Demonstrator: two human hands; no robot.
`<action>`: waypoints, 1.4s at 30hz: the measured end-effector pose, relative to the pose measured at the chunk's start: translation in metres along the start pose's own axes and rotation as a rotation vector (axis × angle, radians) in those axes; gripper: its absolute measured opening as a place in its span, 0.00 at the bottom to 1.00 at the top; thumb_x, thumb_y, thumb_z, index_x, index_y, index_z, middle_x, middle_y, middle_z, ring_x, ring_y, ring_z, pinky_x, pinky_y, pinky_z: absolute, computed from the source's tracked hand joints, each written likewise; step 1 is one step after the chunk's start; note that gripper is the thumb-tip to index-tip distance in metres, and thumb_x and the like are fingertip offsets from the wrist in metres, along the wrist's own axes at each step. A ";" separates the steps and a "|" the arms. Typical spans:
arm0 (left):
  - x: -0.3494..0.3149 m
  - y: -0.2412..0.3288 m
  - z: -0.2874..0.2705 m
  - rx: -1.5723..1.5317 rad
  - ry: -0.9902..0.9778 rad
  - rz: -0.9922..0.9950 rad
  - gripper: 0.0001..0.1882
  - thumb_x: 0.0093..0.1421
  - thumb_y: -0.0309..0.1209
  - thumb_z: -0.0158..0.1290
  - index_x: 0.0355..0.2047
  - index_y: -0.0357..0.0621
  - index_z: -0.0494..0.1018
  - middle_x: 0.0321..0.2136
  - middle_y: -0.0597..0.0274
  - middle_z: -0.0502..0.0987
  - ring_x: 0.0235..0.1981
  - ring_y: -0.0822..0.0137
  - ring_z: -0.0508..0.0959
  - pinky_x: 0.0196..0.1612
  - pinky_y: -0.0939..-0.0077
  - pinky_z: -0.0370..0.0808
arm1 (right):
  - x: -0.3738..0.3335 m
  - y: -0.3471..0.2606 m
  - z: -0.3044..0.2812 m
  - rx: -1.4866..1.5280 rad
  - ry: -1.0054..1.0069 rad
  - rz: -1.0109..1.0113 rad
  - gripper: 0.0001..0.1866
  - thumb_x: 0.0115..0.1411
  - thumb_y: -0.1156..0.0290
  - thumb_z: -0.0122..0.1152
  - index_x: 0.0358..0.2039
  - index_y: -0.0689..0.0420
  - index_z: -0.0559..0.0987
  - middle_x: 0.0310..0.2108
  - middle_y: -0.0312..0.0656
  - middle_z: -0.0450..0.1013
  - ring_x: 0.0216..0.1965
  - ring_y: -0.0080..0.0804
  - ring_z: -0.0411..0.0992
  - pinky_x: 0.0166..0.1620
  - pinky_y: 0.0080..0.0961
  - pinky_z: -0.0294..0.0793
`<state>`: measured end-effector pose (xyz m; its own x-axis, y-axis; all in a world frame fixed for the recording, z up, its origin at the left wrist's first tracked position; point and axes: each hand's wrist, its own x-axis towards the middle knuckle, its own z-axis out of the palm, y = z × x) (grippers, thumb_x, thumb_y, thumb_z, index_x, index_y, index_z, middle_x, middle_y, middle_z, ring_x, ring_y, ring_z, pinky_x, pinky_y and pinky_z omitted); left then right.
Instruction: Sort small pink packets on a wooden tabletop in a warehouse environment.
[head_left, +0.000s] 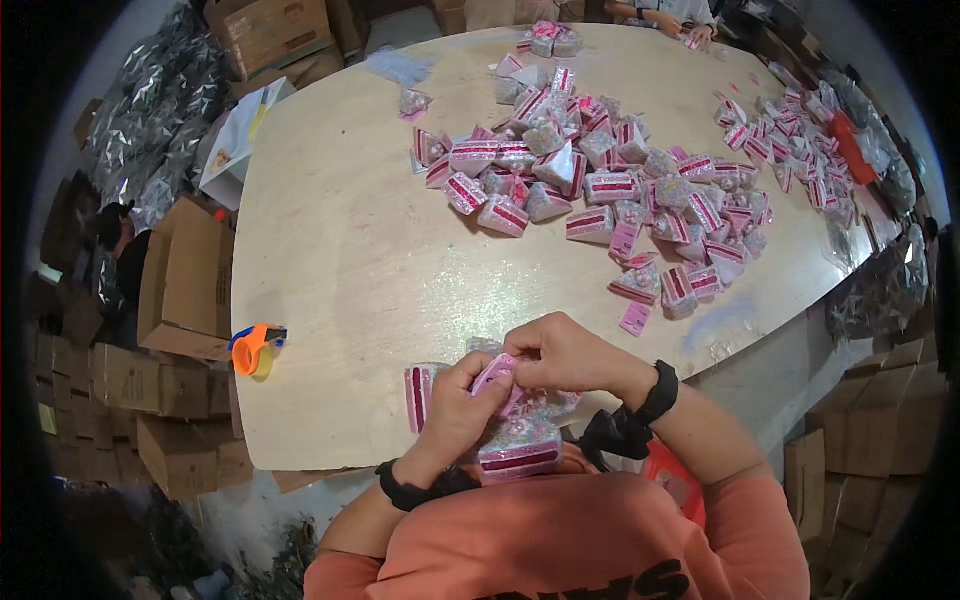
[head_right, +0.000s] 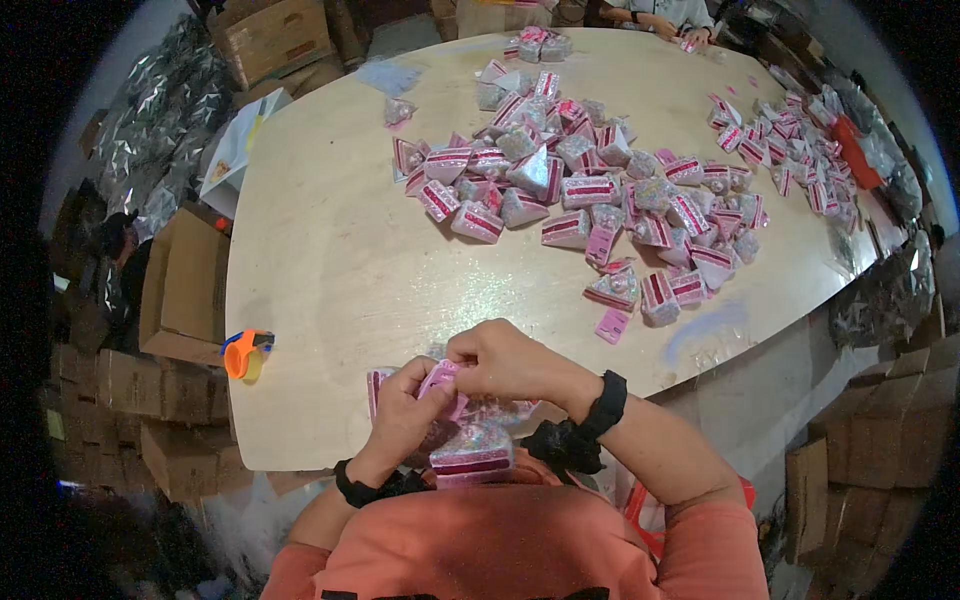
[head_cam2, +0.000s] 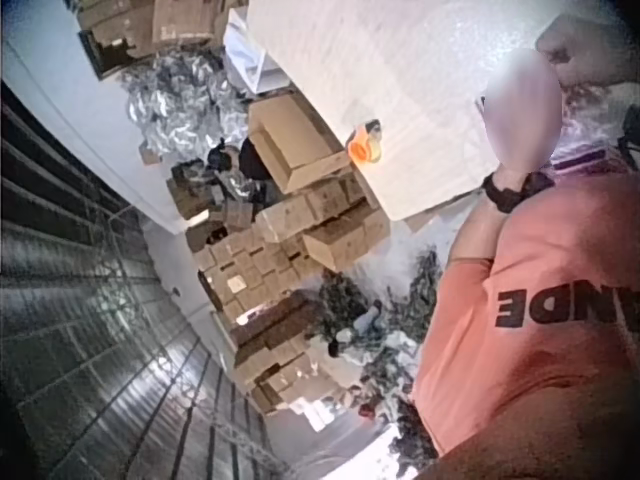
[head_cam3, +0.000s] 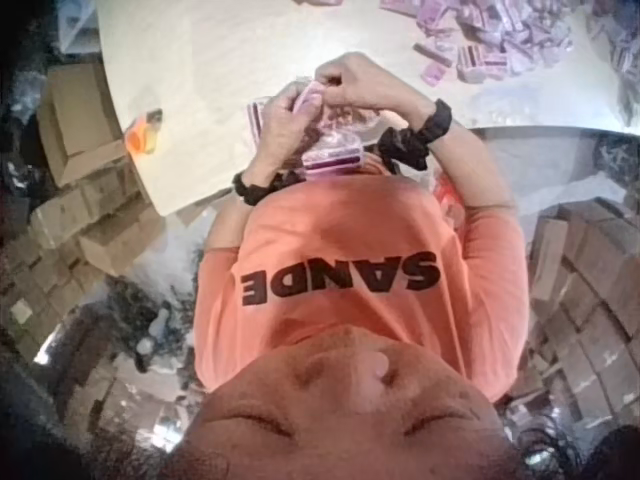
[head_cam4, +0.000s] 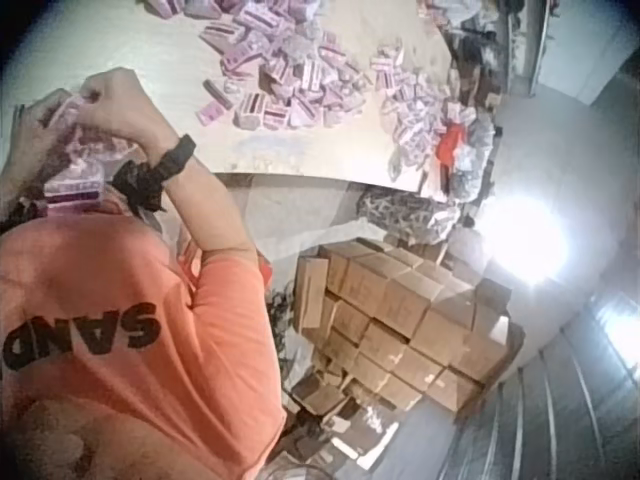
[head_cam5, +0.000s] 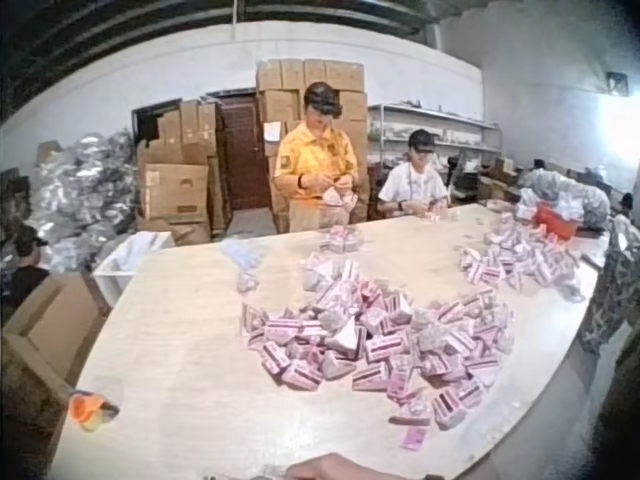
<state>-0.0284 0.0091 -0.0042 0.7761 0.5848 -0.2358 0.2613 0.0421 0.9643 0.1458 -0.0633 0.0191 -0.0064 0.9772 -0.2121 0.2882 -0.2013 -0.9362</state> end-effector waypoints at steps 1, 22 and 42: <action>0.000 -0.002 0.000 -0.014 0.005 0.027 0.07 0.58 0.29 0.53 0.34 0.37 0.74 0.22 0.66 0.74 0.26 0.77 0.71 0.30 0.79 0.69 | 0.000 0.001 -0.001 0.003 -0.008 0.010 0.06 0.46 0.74 0.55 0.22 0.65 0.73 0.14 0.43 0.68 0.16 0.22 0.66 0.21 0.24 0.64; 0.011 -0.003 -0.006 -0.443 -0.038 -0.005 0.12 0.63 0.30 0.47 0.43 0.35 0.70 0.34 0.63 0.76 0.35 0.76 0.75 0.40 0.80 0.72 | -0.005 -0.015 0.010 -0.381 0.295 -0.284 0.23 0.47 0.64 0.64 0.42 0.62 0.72 0.35 0.52 0.69 0.38 0.50 0.68 0.40 0.36 0.69; 0.015 -0.004 0.002 -0.643 0.040 -0.021 0.10 0.63 0.27 0.46 0.43 0.34 0.69 0.35 0.59 0.76 0.34 0.72 0.76 0.39 0.77 0.74 | 0.000 -0.018 0.016 -0.336 0.289 -0.305 0.29 0.48 0.66 0.63 0.49 0.66 0.67 0.38 0.51 0.70 0.39 0.42 0.70 0.40 0.33 0.70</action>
<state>-0.0168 0.0160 -0.0114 0.7494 0.6080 -0.2623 -0.1298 0.5233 0.8422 0.1249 -0.0611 0.0318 0.1129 0.9761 0.1858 0.6055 0.0807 -0.7917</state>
